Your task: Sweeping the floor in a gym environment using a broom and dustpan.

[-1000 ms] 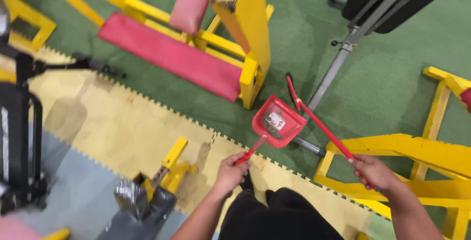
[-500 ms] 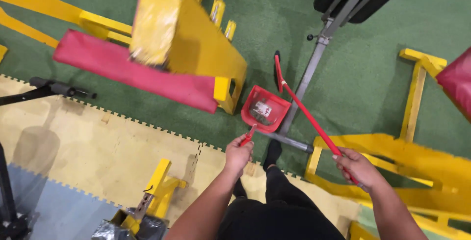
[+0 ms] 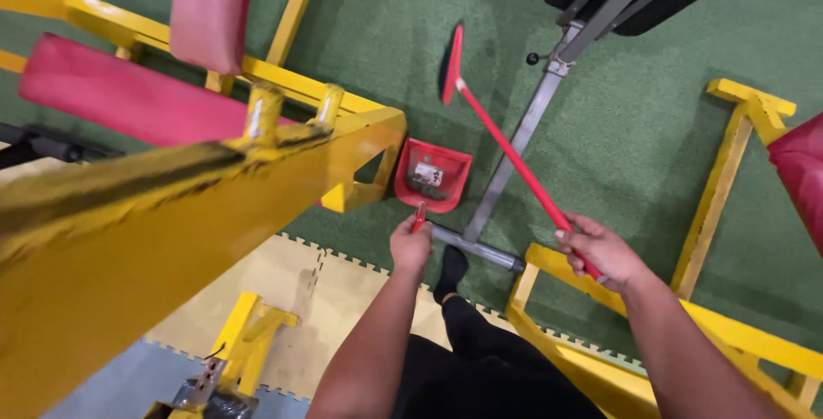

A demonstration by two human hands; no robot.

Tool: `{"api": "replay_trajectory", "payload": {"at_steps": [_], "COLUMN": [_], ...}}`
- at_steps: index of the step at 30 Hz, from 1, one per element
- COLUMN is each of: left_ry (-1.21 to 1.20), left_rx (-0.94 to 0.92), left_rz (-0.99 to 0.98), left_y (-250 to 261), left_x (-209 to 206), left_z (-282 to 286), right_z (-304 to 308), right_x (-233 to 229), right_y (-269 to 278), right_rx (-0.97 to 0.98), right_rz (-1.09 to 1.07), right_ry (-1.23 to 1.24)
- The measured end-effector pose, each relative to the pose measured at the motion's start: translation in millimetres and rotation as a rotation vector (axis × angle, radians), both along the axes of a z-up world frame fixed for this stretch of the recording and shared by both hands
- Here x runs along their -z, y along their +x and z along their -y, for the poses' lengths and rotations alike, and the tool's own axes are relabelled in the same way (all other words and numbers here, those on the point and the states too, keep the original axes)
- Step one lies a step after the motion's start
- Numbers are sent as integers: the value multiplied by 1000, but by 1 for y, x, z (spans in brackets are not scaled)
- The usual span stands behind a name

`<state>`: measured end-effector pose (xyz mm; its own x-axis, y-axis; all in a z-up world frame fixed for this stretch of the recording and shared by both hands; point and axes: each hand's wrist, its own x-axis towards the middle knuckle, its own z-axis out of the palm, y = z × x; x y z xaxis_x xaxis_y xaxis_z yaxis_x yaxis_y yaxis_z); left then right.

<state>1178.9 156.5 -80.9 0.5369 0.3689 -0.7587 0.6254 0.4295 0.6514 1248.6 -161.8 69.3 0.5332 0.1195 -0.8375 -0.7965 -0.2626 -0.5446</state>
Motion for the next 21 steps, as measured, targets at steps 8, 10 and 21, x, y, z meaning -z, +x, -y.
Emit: {"api": "replay_trajectory", "payload": {"at_steps": [8,10,21], "left_ry": [38,22,118], "left_rx": [28,1,23], "left_rz": [-61,-64,-114], "left_y": [84,91,106], "left_x": [-13,-7,-16], "left_z": [24,33,39], "right_z": [30,18,22], "right_x": [110,116,169], "right_y": [86,115,148], "right_rx": [-704,-724,-911], "right_rz": [550,520,662], "right_ry": [-629,-633,-656]}}
